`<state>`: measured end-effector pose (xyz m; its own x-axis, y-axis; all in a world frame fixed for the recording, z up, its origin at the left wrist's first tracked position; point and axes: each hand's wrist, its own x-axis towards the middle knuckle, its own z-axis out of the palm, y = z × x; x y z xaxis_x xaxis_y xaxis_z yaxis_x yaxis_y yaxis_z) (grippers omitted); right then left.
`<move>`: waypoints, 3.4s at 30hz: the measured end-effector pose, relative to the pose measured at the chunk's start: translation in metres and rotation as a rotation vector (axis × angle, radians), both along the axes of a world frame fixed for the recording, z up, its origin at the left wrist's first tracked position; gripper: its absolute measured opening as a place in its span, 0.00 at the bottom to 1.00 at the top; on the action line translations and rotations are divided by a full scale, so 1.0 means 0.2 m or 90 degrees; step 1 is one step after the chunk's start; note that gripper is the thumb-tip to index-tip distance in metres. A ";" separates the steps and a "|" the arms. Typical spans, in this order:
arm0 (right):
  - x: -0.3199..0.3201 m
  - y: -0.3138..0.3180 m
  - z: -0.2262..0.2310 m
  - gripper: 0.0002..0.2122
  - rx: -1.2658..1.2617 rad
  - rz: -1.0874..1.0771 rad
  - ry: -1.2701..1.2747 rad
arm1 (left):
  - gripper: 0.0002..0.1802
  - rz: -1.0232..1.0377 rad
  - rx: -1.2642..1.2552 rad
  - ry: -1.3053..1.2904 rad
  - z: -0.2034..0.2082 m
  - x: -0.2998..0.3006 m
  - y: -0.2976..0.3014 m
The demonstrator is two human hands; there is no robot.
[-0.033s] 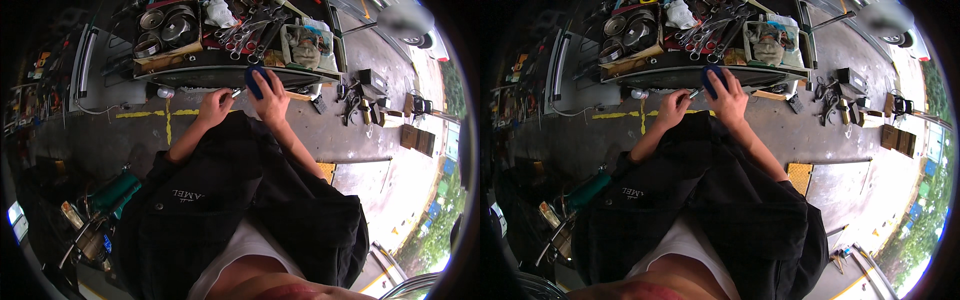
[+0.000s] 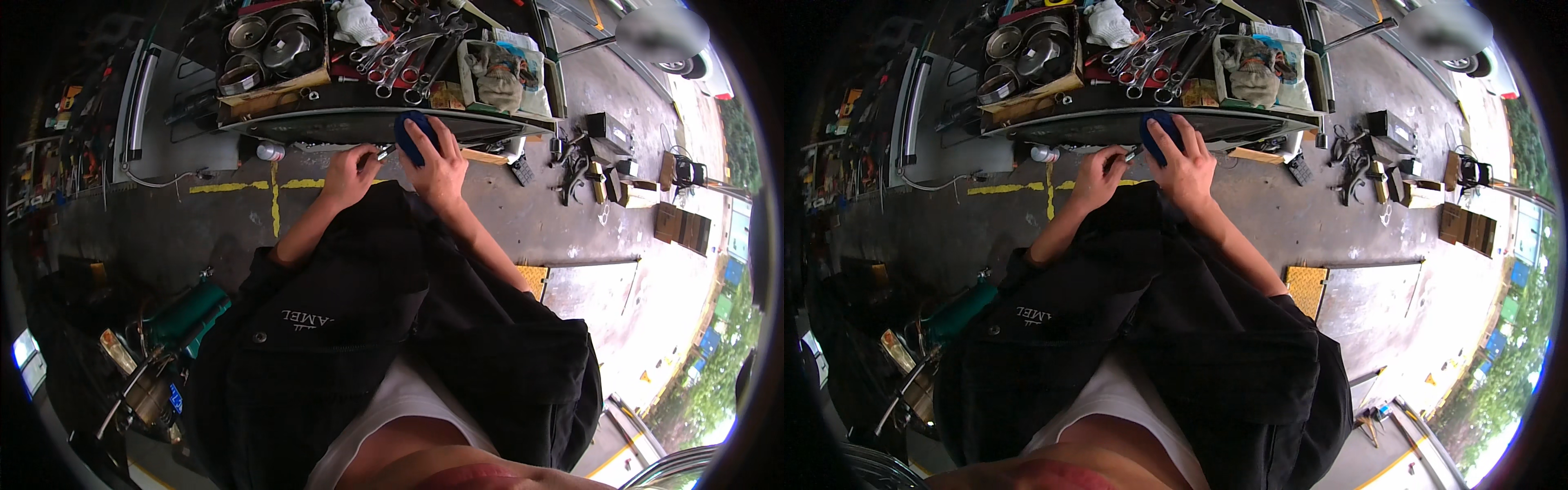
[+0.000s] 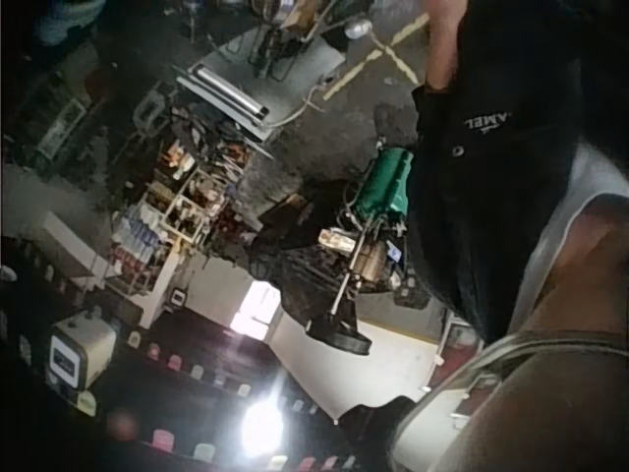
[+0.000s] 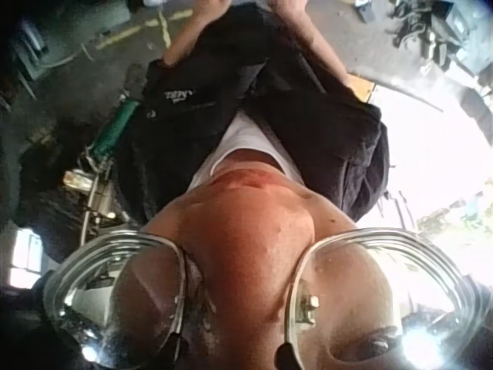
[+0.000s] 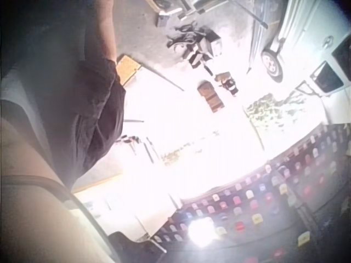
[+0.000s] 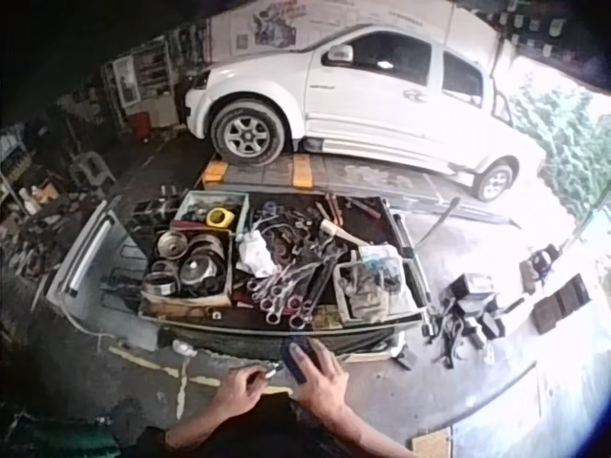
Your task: The person repeatedly picks up wrenches from a cluttered tool cart, wipes each with a blue cloth, and places them back. The person handles multiple wrenches one at a time, using the cloth to clean the metal surfaces.
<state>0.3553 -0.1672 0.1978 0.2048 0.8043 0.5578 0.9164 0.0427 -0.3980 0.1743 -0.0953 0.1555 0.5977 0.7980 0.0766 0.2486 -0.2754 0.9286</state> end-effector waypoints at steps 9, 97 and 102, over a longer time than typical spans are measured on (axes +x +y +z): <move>0.12 0.02 0.00 0.24 -0.032 -0.010 0.045 | 0.10 0.011 0.028 0.038 0.04 0.04 -0.03; 0.08 0.01 0.07 0.32 -0.098 0.013 0.231 | 0.10 0.009 -0.009 -0.004 0.05 0.03 -0.03; -0.02 -0.03 0.06 0.33 -0.170 0.167 0.237 | 0.09 0.033 0.125 -0.015 -0.03 0.03 -0.02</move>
